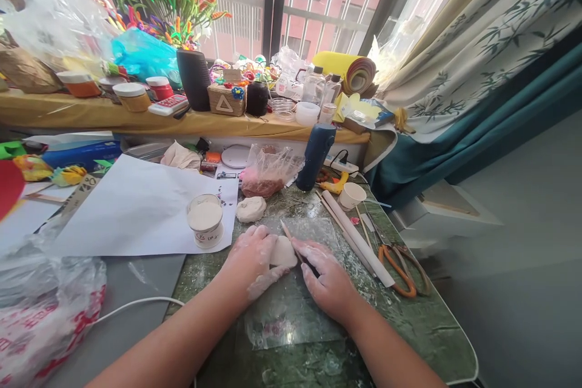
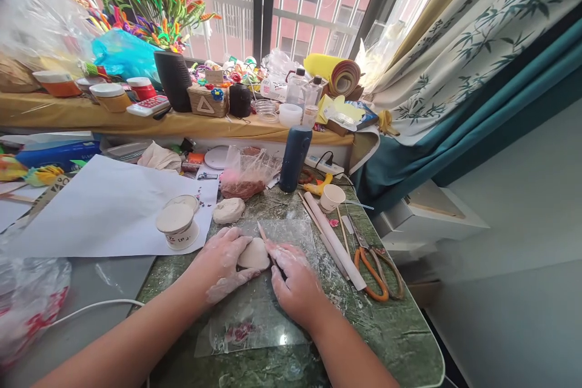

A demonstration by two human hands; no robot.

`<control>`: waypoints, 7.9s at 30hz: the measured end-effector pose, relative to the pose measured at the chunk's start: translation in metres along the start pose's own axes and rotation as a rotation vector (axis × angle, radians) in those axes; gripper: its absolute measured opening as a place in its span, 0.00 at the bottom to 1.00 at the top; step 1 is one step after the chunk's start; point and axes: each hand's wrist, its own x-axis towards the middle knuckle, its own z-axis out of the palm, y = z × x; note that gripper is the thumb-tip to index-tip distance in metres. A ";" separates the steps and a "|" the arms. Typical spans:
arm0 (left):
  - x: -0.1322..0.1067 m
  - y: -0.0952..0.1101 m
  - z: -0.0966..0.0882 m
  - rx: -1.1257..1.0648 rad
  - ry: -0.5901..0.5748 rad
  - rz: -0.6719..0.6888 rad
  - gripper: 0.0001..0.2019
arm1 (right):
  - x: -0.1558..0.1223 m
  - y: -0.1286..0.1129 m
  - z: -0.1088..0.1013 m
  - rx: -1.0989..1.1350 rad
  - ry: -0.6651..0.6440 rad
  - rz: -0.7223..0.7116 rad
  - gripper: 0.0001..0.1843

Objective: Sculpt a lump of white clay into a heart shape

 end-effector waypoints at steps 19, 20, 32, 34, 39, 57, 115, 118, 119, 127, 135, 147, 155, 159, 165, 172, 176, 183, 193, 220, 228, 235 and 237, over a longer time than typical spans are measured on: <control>0.004 -0.010 0.010 -0.005 0.057 0.023 0.20 | 0.000 0.004 0.004 -0.015 0.050 0.039 0.32; 0.004 -0.010 0.011 -0.005 0.058 0.023 0.21 | 0.000 0.005 0.006 -0.027 0.065 0.048 0.31; 0.007 -0.017 0.013 -0.082 0.043 0.078 0.25 | 0.003 -0.007 0.004 -0.272 0.007 0.031 0.25; 0.008 -0.017 0.013 -0.105 0.043 0.078 0.25 | 0.003 -0.009 0.003 -0.266 -0.019 0.000 0.28; 0.008 -0.017 0.015 -0.120 0.065 0.083 0.25 | 0.001 -0.009 0.008 -0.337 -0.018 -0.028 0.29; 0.010 -0.021 0.023 -0.086 0.101 0.098 0.24 | 0.000 -0.015 0.020 -0.509 -0.015 0.064 0.23; 0.008 -0.018 0.013 -0.111 0.042 0.115 0.23 | 0.010 0.004 0.008 -0.254 0.049 0.179 0.22; 0.009 -0.018 0.011 -0.112 0.037 0.112 0.23 | 0.011 0.003 0.004 -0.274 0.070 0.176 0.20; 0.009 -0.018 0.011 -0.112 0.040 0.108 0.23 | 0.011 0.002 0.004 -0.290 0.074 0.169 0.20; 0.010 -0.020 0.014 -0.134 0.055 0.101 0.24 | 0.006 0.000 0.001 -0.285 -0.019 0.096 0.18; 0.011 -0.022 0.016 -0.099 0.064 0.110 0.25 | 0.004 -0.004 0.002 -0.322 0.019 0.154 0.17; 0.014 -0.015 0.021 -0.004 0.065 0.223 0.32 | 0.007 0.004 -0.001 -0.176 0.074 0.255 0.20; 0.021 -0.008 0.027 0.011 0.106 0.128 0.32 | 0.009 -0.001 0.003 -0.243 0.068 0.249 0.22; 0.025 -0.008 0.028 0.038 0.114 0.141 0.30 | 0.011 0.001 0.005 -0.318 0.086 0.235 0.19; 0.031 -0.016 0.030 0.029 0.161 0.147 0.27 | 0.011 0.006 0.008 -0.358 0.144 0.307 0.20; 0.027 -0.019 0.024 0.080 0.209 0.277 0.24 | 0.012 0.009 0.005 -0.373 0.151 0.397 0.20; 0.027 -0.017 0.021 0.075 0.220 0.348 0.15 | 0.012 0.008 0.004 -0.367 0.133 0.387 0.20; 0.031 -0.011 0.021 0.108 0.327 0.458 0.15 | 0.014 0.007 0.003 -0.372 0.115 0.389 0.20; 0.031 -0.017 0.018 -0.281 0.340 0.154 0.14 | 0.015 0.004 0.000 -0.350 0.087 0.387 0.20; 0.019 -0.035 0.028 0.039 0.004 0.323 0.40 | 0.014 0.005 0.000 -0.499 0.032 0.282 0.20; 0.020 -0.033 0.038 0.110 -0.054 0.268 0.44 | 0.015 0.006 0.004 -0.508 0.003 0.205 0.20; 0.011 -0.019 0.025 0.127 0.000 0.309 0.47 | 0.014 0.005 0.005 -0.513 0.018 0.233 0.19; 0.006 -0.014 0.027 0.138 -0.011 0.304 0.47 | 0.013 0.004 0.005 -0.513 0.021 0.235 0.19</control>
